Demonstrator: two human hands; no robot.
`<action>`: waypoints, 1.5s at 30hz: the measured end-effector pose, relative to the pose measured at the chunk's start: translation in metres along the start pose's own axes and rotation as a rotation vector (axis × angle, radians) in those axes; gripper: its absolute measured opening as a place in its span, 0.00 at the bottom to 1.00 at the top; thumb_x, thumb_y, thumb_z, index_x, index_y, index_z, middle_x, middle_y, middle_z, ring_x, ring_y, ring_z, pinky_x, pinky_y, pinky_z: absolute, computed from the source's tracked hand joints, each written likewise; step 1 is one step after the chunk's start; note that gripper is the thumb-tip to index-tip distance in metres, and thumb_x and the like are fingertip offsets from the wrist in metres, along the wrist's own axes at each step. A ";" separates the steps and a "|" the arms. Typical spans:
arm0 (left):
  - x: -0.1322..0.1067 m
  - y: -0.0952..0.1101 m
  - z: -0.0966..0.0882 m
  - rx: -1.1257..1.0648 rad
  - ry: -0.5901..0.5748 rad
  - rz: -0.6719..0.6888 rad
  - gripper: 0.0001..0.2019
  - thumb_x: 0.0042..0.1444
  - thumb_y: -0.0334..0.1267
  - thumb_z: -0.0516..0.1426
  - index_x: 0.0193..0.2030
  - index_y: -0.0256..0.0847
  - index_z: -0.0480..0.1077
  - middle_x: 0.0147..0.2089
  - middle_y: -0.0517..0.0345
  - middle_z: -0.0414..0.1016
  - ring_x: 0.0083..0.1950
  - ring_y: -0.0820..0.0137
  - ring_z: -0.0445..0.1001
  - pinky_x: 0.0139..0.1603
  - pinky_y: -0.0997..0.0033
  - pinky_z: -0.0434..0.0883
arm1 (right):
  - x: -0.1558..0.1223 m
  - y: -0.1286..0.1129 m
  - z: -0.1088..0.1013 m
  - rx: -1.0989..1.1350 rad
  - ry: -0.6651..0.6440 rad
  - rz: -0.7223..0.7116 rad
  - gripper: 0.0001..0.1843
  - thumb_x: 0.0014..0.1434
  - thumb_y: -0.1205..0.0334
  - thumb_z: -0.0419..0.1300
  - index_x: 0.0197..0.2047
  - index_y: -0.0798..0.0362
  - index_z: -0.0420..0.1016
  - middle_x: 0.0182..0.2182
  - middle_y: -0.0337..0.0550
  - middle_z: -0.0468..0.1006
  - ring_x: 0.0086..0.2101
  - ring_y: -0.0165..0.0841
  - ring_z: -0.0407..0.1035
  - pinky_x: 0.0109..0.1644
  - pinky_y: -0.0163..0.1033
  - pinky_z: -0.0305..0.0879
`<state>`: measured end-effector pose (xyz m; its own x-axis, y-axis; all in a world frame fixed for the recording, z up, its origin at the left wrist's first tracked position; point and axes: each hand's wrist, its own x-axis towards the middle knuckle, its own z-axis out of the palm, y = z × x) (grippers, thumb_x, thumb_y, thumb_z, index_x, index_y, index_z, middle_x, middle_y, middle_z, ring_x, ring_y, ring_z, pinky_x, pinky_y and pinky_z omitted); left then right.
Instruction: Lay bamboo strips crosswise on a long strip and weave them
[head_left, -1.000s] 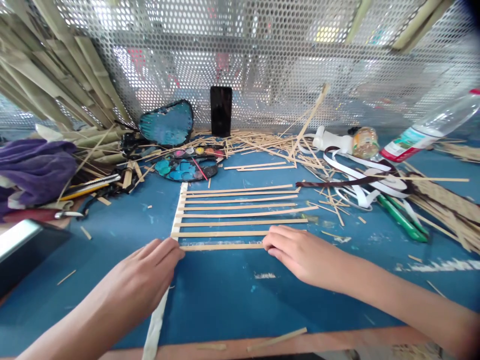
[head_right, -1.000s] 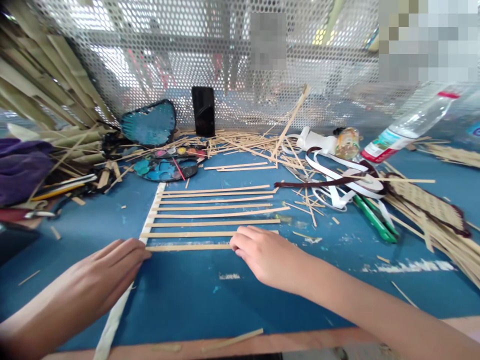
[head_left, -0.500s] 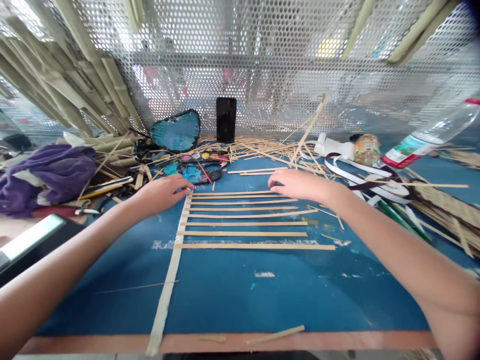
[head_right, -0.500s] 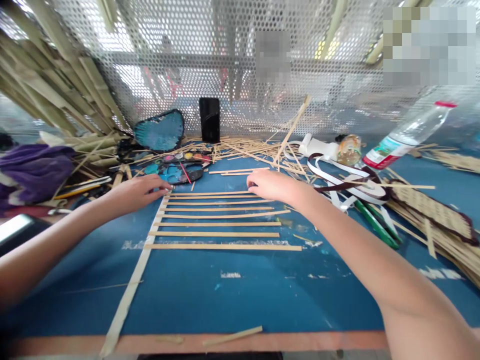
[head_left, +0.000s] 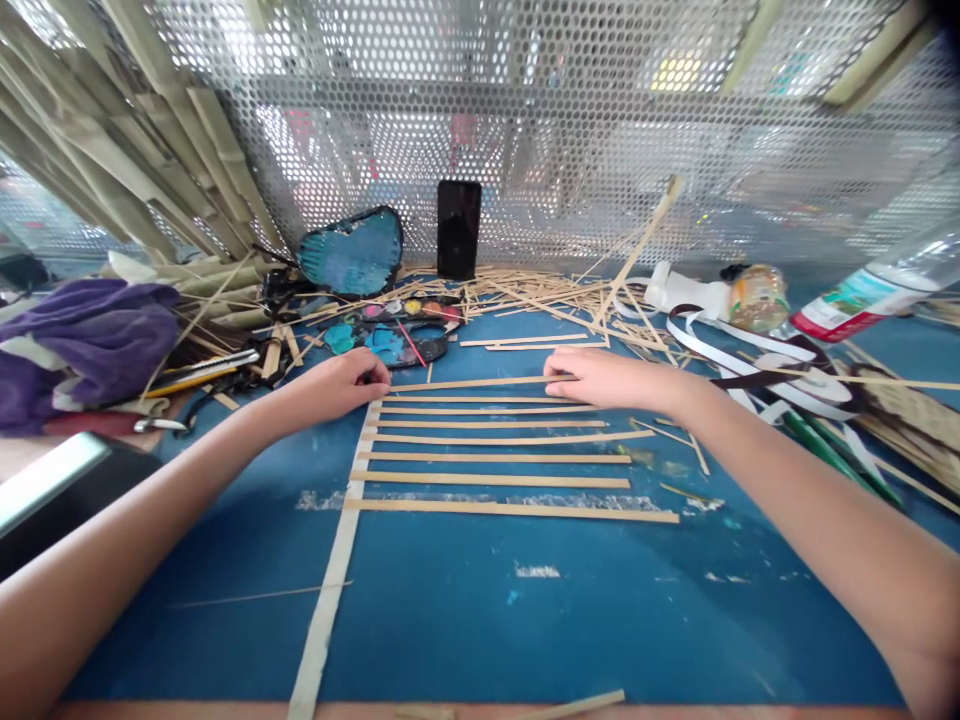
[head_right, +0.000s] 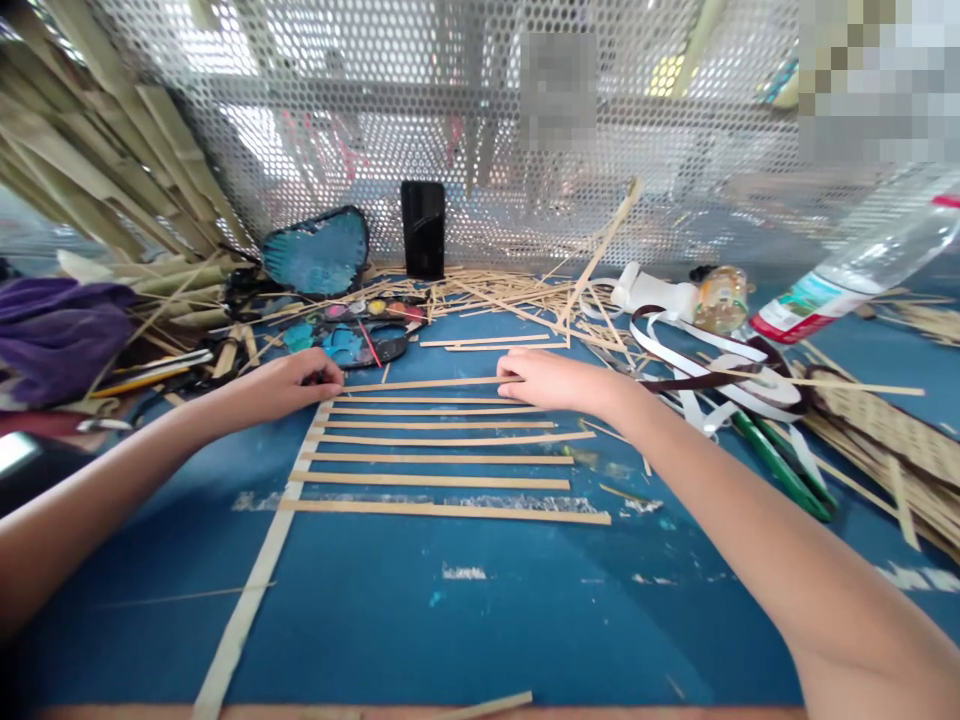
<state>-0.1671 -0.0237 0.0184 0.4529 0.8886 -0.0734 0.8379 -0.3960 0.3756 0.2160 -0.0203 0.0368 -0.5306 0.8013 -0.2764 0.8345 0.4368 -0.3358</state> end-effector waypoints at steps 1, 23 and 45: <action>0.001 0.000 0.001 -0.010 -0.003 -0.017 0.18 0.58 0.51 0.51 0.39 0.40 0.73 0.41 0.53 0.76 0.41 0.63 0.74 0.43 0.66 0.69 | 0.001 0.000 0.001 0.016 -0.003 0.003 0.13 0.65 0.51 0.51 0.39 0.51 0.70 0.41 0.46 0.75 0.38 0.36 0.68 0.40 0.39 0.60; 0.002 -0.002 0.001 -0.053 0.042 -0.163 0.19 0.57 0.54 0.51 0.36 0.42 0.75 0.42 0.56 0.81 0.45 0.61 0.77 0.44 0.69 0.69 | 0.010 0.000 0.006 0.282 -0.010 0.060 0.14 0.58 0.55 0.50 0.24 0.51 0.60 0.24 0.38 0.66 0.28 0.31 0.58 0.36 0.39 0.52; -0.001 0.001 0.013 -0.005 0.138 -0.141 0.17 0.54 0.52 0.51 0.38 0.41 0.68 0.40 0.51 0.73 0.39 0.61 0.71 0.45 0.62 0.68 | 0.005 -0.027 0.013 -0.068 0.071 0.247 0.20 0.65 0.51 0.49 0.26 0.52 0.68 0.26 0.44 0.75 0.29 0.35 0.66 0.39 0.42 0.57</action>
<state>-0.1631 -0.0278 0.0071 0.2846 0.9586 0.0016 0.8884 -0.2644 0.3754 0.1892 -0.0331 0.0324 -0.2998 0.9126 -0.2780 0.9468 0.2488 -0.2044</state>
